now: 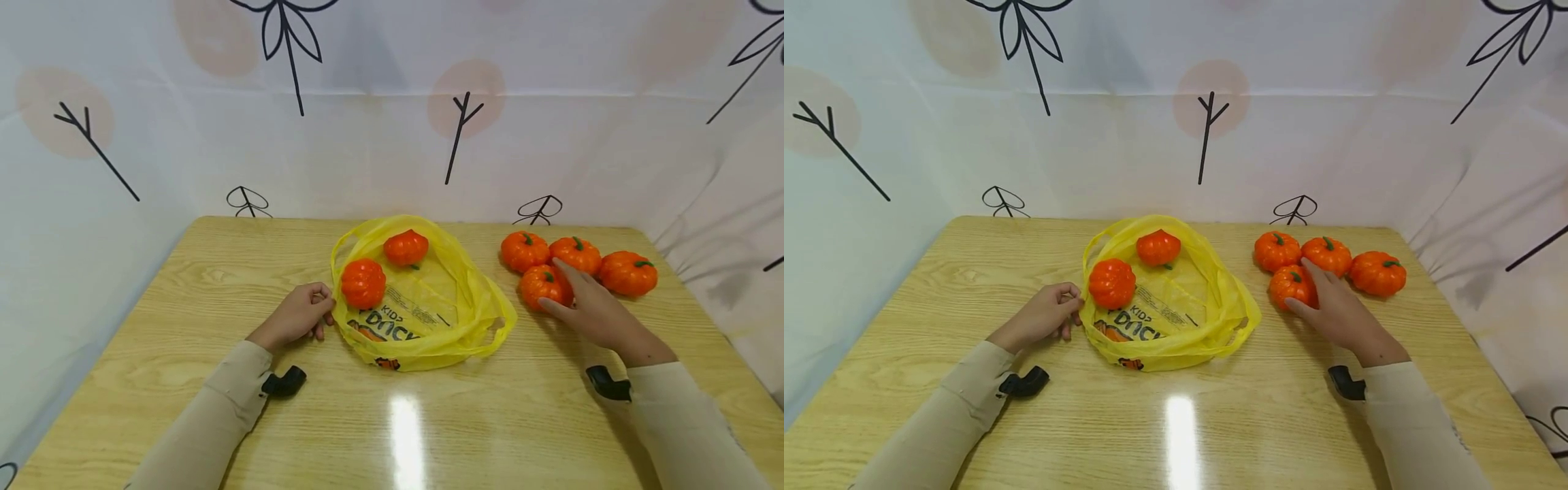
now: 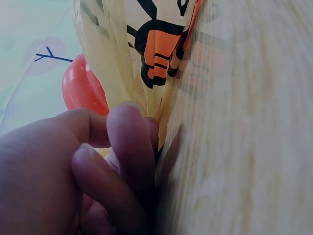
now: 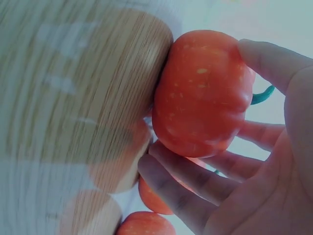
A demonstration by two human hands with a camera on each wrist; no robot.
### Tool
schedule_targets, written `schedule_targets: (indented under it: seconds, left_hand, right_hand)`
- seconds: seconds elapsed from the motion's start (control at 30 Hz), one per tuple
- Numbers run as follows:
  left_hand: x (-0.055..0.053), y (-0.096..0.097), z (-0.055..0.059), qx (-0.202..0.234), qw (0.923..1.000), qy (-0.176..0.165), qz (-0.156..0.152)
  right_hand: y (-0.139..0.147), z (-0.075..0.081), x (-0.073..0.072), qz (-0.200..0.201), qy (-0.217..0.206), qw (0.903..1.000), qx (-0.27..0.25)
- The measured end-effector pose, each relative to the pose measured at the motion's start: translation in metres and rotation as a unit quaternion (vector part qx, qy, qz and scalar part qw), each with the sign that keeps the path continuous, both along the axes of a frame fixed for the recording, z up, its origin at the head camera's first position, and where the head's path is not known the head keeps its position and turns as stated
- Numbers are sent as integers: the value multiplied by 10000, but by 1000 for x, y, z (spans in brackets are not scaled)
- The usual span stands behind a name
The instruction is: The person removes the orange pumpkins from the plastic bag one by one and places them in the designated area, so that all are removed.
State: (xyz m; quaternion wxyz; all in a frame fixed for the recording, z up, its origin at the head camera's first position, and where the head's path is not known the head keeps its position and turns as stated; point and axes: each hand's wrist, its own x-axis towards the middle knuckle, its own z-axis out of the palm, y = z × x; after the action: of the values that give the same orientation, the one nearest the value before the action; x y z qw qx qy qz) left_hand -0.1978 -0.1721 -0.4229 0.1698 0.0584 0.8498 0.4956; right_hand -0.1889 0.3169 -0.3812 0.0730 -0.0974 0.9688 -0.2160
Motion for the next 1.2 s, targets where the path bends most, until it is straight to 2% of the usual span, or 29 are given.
schedule_targets:
  seconds: [0.27,0.63,0.93,1.07,1.2]
  left_hand:
    - [0,-1,1,10,10000,15,-9]
    - [1,0,-1,-14,10000,-5,-6]
    - [2,-1,2,-3,10000,-51,-14]
    - [0,-1,3,58,10000,35,-2]
    - [-2,-1,3,58,10000,-17,-49]
  right_hand:
    - [-2,0,0,94,93,9999,75]
    - [-2,-3,1,93,-32,9999,69]
    - [-3,-1,2,111,-50,9999,97]
    - [-5,3,2,67,161,9998,131]
    - [-7,5,3,-68,655,9978,90]
